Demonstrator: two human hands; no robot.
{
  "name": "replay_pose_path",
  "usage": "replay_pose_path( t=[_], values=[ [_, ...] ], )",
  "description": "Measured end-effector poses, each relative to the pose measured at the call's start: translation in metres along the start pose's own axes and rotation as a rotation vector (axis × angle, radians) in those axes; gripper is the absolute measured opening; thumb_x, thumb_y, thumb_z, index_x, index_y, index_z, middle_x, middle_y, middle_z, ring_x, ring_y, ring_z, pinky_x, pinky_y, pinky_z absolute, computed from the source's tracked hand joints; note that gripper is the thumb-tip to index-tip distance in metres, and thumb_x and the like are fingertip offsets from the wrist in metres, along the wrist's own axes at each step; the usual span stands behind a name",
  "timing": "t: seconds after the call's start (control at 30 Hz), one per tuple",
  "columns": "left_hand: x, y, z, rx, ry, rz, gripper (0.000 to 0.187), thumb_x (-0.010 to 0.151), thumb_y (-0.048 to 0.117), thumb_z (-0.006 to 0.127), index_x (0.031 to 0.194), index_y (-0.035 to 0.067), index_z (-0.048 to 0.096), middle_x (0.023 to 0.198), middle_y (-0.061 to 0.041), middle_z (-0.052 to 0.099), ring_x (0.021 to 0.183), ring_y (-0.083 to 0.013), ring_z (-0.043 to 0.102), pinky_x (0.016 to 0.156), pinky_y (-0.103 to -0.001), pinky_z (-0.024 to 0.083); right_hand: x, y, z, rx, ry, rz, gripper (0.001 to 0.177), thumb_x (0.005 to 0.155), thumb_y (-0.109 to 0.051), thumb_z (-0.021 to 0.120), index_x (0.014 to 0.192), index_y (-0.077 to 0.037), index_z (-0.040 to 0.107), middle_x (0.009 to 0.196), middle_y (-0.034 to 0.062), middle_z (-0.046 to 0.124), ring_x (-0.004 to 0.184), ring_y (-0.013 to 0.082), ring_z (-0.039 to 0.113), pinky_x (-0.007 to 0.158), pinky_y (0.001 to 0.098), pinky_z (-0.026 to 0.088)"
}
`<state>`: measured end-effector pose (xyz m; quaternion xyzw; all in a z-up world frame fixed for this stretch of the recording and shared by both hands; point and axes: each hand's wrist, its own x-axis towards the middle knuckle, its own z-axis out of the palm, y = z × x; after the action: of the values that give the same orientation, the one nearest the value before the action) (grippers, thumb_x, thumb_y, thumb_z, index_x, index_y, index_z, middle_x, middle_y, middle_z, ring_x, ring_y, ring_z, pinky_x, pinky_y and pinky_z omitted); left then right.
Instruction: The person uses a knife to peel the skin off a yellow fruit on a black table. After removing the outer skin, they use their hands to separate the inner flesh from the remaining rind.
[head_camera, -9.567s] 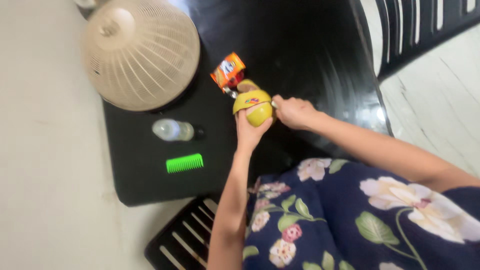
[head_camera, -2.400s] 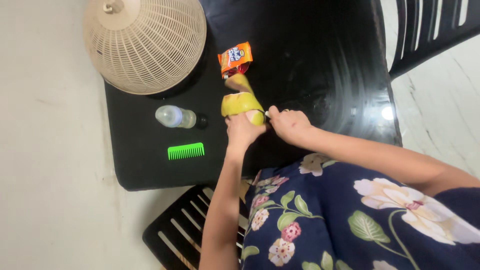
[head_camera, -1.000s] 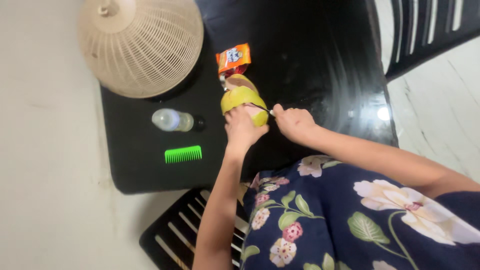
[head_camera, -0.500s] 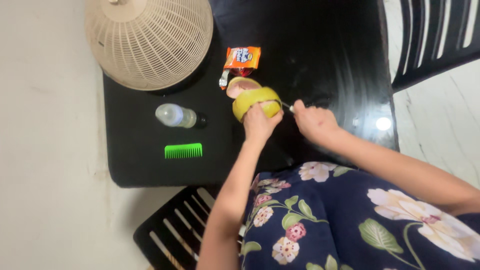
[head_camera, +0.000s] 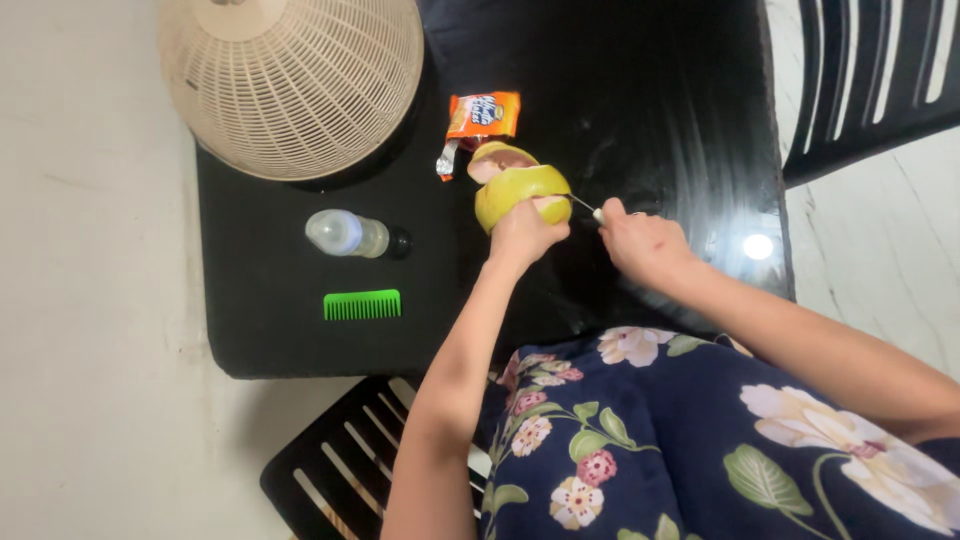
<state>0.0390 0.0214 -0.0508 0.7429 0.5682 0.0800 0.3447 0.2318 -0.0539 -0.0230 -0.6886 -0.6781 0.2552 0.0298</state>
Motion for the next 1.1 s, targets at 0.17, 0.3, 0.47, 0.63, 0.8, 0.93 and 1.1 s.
replay_pose_path(
  t=[0.17,0.3,0.47,0.63,0.8,0.93,1.1],
  values=[
    [-0.003,0.0,0.009,0.043,0.221,0.072,0.046,0.077,0.039,0.077,0.114,0.012,0.072,0.102,-0.019,0.074,0.096,-0.0357,0.071,0.085,-0.044,0.057,0.01,-0.002,0.006,0.049,-0.034,0.025,0.025,0.103,-0.028,0.05,0.109,-0.004,0.047,0.086,0.0252,0.074,0.083,0.0477,0.071,0.074,0.0582,0.055],
    [-0.011,-0.006,0.011,0.025,0.034,0.02,0.04,0.085,0.042,0.069,0.121,0.026,0.074,0.106,-0.014,0.075,0.096,-0.0352,0.071,0.085,-0.045,0.057,0.036,-0.012,0.015,0.113,-0.069,0.072,0.027,0.104,-0.03,0.049,0.113,-0.005,0.049,0.093,0.0288,0.072,0.088,0.0507,0.069,0.078,0.0611,0.053],
    [-0.028,-0.014,-0.004,-0.076,0.05,0.022,0.041,0.081,0.043,0.072,0.119,0.025,0.075,0.106,-0.013,0.075,0.098,-0.0339,0.071,0.086,-0.043,0.057,0.021,-0.016,0.018,0.152,-0.08,0.046,0.032,0.102,-0.032,0.051,0.116,-0.004,0.048,0.094,0.0296,0.072,0.09,0.051,0.07,0.081,0.0609,0.054],
    [-0.035,-0.024,-0.002,-0.221,0.065,0.047,0.041,0.081,0.039,0.074,0.12,0.024,0.074,0.105,-0.012,0.076,0.098,-0.0299,0.073,0.087,-0.04,0.057,0.013,-0.018,0.028,0.202,-0.128,0.086,0.032,0.101,-0.032,0.051,0.115,-0.003,0.05,0.094,0.0306,0.071,0.089,0.051,0.069,0.08,0.0605,0.054],
    [-0.042,-0.031,-0.005,-0.261,0.078,0.087,0.038,0.082,0.032,0.077,0.119,0.024,0.076,0.107,-0.011,0.076,0.098,-0.0304,0.073,0.089,-0.039,0.057,0.011,-0.028,0.019,0.355,-0.273,0.172,0.034,0.103,-0.032,0.048,0.116,-0.001,0.05,0.091,0.0301,0.072,0.077,0.0493,0.073,0.069,0.0579,0.057],
    [-0.029,-0.045,0.001,-0.132,0.314,0.375,0.037,0.077,0.029,0.083,0.113,0.018,0.078,0.11,-0.016,0.075,0.103,-0.0356,0.071,0.094,-0.043,0.055,0.002,-0.028,0.021,0.318,-0.208,0.143,0.033,0.101,-0.032,0.049,0.116,-0.002,0.05,0.09,0.0297,0.072,0.068,0.0452,0.072,0.062,0.0536,0.057],
    [-0.04,-0.048,0.015,-0.217,0.503,0.308,0.069,0.07,0.035,0.086,0.122,0.0,0.057,0.11,-0.024,0.065,0.104,-0.0421,0.062,0.091,-0.049,0.05,0.021,-0.035,0.046,0.286,-0.255,0.21,0.035,0.102,-0.034,0.049,0.115,-0.002,0.05,0.092,0.0278,0.072,0.07,0.0435,0.073,0.06,0.0517,0.059]
  ],
)
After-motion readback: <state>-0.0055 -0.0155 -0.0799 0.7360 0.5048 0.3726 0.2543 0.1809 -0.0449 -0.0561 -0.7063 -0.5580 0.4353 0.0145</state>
